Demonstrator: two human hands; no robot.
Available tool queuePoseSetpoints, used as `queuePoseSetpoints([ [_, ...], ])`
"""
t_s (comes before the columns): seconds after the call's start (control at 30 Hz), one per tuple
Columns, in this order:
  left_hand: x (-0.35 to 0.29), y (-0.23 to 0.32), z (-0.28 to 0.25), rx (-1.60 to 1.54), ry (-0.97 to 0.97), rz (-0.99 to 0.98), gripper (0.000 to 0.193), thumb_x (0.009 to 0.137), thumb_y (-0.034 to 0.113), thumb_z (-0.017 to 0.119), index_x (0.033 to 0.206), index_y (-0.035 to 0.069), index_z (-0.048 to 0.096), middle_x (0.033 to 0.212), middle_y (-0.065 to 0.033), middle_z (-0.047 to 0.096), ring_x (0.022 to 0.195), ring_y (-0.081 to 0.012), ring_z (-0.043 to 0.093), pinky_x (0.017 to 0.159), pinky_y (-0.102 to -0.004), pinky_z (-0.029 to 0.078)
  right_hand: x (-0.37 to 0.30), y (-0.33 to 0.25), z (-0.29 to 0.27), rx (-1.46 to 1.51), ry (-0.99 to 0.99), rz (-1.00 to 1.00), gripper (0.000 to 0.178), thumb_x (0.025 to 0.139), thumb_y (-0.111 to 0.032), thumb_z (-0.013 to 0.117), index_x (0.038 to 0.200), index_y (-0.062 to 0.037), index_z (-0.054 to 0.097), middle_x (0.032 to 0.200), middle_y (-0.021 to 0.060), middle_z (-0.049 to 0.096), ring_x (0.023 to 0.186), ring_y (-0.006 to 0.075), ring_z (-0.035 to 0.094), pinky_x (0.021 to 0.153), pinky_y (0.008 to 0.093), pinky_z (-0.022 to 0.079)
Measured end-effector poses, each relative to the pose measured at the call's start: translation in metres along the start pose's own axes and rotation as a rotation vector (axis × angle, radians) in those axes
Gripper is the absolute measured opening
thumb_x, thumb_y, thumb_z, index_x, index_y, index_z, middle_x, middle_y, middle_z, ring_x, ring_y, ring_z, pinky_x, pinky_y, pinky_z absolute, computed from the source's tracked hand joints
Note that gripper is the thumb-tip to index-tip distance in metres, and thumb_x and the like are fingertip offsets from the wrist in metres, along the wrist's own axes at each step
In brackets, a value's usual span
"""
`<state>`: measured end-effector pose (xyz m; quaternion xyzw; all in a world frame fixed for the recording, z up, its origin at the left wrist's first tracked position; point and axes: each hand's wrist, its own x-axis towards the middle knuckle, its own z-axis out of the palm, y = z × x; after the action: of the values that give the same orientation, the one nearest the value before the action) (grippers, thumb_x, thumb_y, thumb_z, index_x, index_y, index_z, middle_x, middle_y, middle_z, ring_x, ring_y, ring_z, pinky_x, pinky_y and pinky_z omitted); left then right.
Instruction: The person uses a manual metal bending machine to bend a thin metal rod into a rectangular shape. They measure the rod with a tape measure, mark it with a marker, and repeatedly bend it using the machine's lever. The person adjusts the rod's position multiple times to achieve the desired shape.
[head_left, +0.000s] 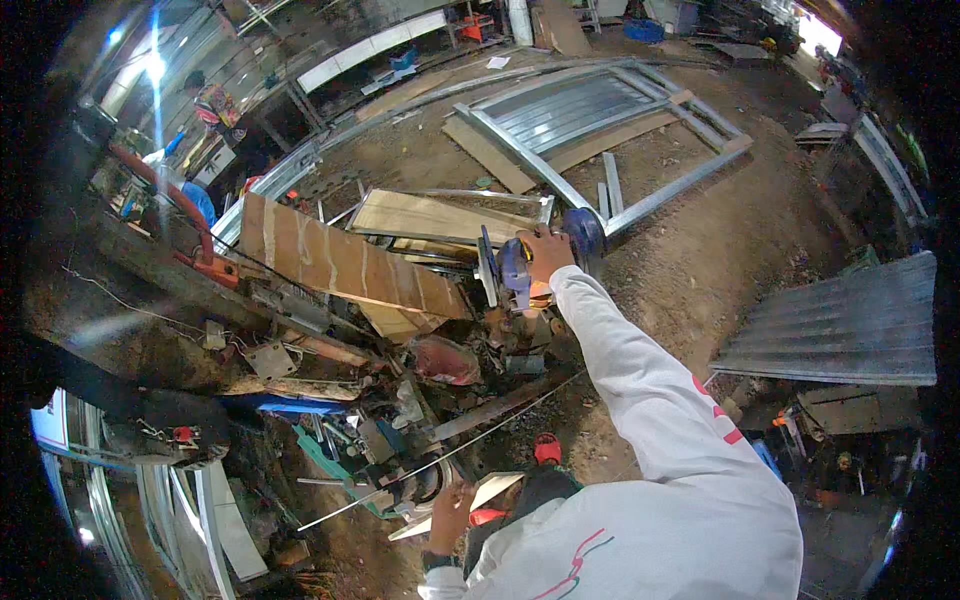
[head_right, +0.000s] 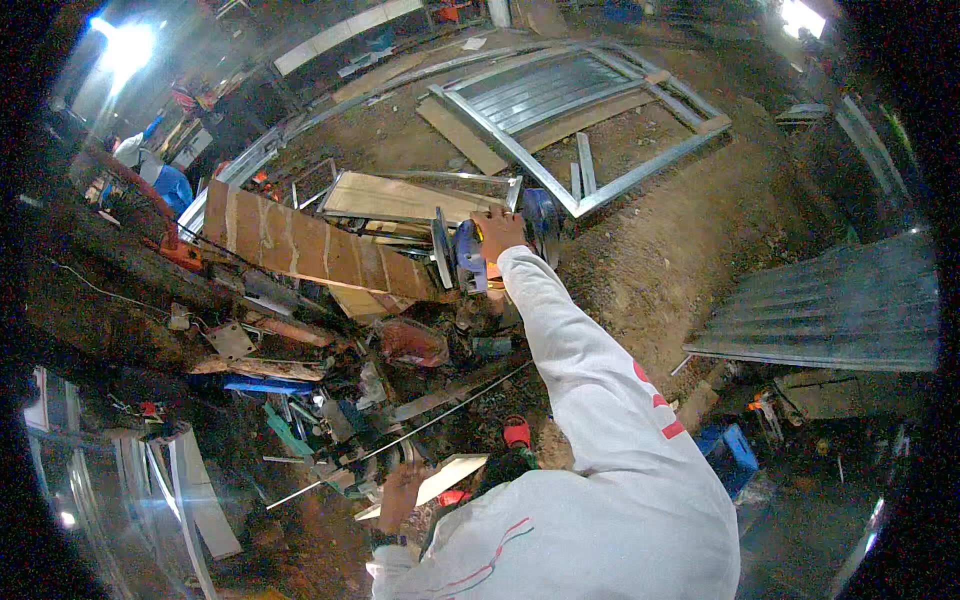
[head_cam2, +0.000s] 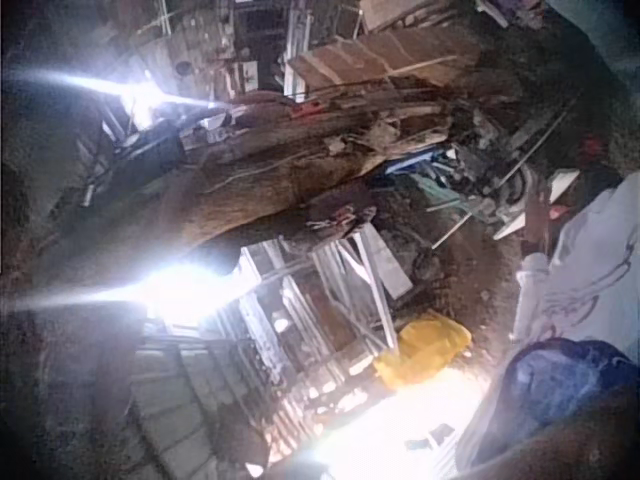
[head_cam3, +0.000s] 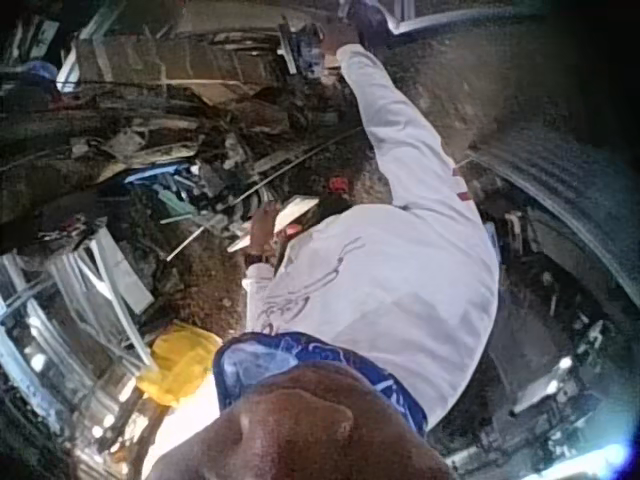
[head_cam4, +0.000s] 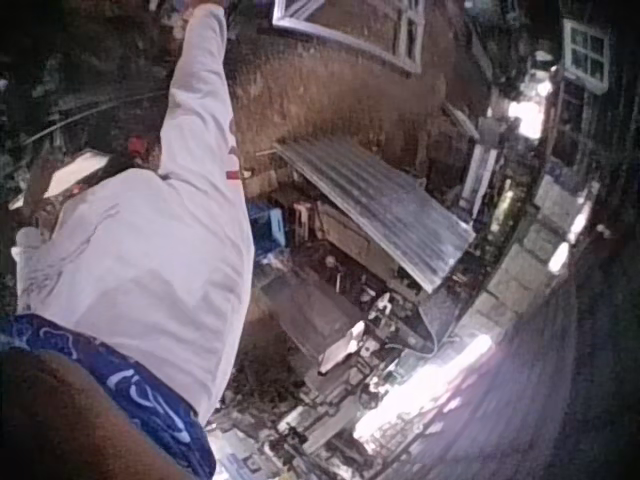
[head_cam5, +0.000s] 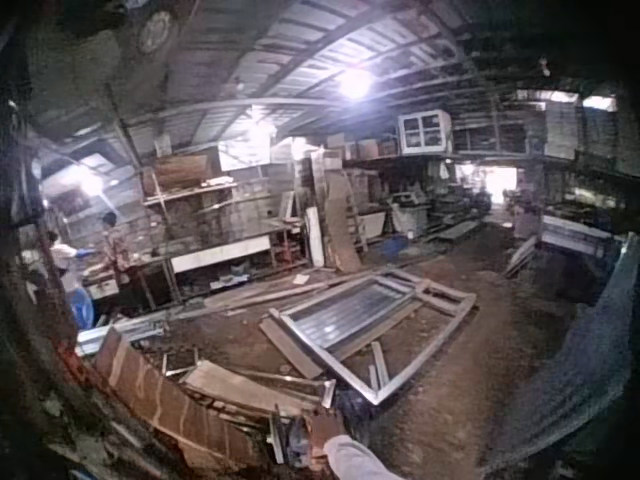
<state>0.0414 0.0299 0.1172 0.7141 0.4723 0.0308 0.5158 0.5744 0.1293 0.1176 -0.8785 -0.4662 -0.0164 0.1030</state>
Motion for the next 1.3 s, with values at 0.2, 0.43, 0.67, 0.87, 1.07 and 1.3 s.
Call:
queuePoseSetpoints([
  [0.2, 0.082, 0.085, 0.025, -0.014, 0.052, 0.282, 0.037, 0.092, 0.028, 0.068, 0.117, 0.002, 0.063, 0.102, -0.0161, 0.066, 0.092, -0.0223, 0.066, 0.081, -0.0336, 0.052, -0.003, 0.009, -0.005, 0.174, -0.022, 0.012, 0.073, 0.07, -0.033, 0.081, 0.135, -0.0225, 0.049, 0.14, 0.0215, 0.042, 0.121, 0.0438, 0.052, 0.104, 0.0513, 0.039],
  [0.43, 0.118, 0.157, 0.024, -0.993, 0.022, 0.154, 0.049, 0.096, 0.033, 0.063, 0.133, 0.002, 0.054, 0.118, -0.0112, 0.063, 0.108, -0.0239, 0.062, 0.09, -0.0337, 0.051, -0.096, -0.063, -0.056, 0.715, 0.233, -0.028, 0.062, 0.066, -0.033, 0.083, 0.115, -0.0056, 0.057, 0.117, 0.0194, 0.051, 0.109, 0.037, 0.052, 0.096, 0.0467, 0.043],
  [0.67, 0.072, 0.133, 0.045, -1.143, -0.083, -0.434, 0.037, 0.1, 0.044, 0.051, 0.114, 0.01, 0.059, 0.097, -0.0057, 0.069, 0.07, -0.0127, 0.067, 0.048, -0.0224, 0.05, -0.272, -0.105, -0.056, 1.705, -0.516, 0.295, 0.049, 0.085, -0.024, 0.075, 0.127, -0.0055, 0.058, 0.11, 0.0114, 0.06, 0.104, 0.0252, 0.058, 0.092, 0.0393, 0.046],
  [0.87, 0.033, 0.055, 0.069, -1.099, -0.329, -0.632, 0.043, 0.102, 0.047, 0.046, 0.115, 0.007, 0.056, 0.09, -0.0062, 0.067, 0.07, -0.0148, 0.065, 0.051, -0.0227, 0.047, -0.306, -0.083, -0.003, 1.396, -0.828, 0.118, 0.038, 0.085, -0.024, 0.076, 0.115, -0.0026, 0.066, 0.104, 0.0119, 0.069, 0.098, 0.019, 0.063, 0.092, 0.0357, 0.049],
  [1.07, 0.049, 0.09, 0.101, -0.461, -0.337, -0.243, 0.077, 0.078, 0.034, 0.082, 0.136, 0.004, 0.041, 0.119, -0.0122, 0.056, 0.097, -0.0217, 0.06, 0.083, -0.0315, 0.051, -0.316, -0.064, 0.015, 1.628, -0.806, 0.697, 0.027, 0.078, -0.013, 0.081, 0.099, -0.0026, 0.068, 0.085, 0.0045, 0.067, 0.079, 0.0124, 0.063, 0.071, 0.0269, 0.049],
  [1.3, 0.101, 0.033, 0.126, -0.134, -0.472, 0.09, 0.072, 0.076, 0.044, 0.082, 0.126, 0.003, 0.049, 0.111, -0.0159, 0.061, 0.104, -0.028, 0.06, 0.09, -0.0391, 0.048, -0.32, -0.018, 0.038, 1.467, -0.897, 0.704, 0.026, 0.084, -0.023, 0.072, 0.094, -0.0013, 0.063, 0.072, 0.0023, 0.06, 0.067, 0.0092, 0.057, 0.058, 0.0266, 0.042],
])
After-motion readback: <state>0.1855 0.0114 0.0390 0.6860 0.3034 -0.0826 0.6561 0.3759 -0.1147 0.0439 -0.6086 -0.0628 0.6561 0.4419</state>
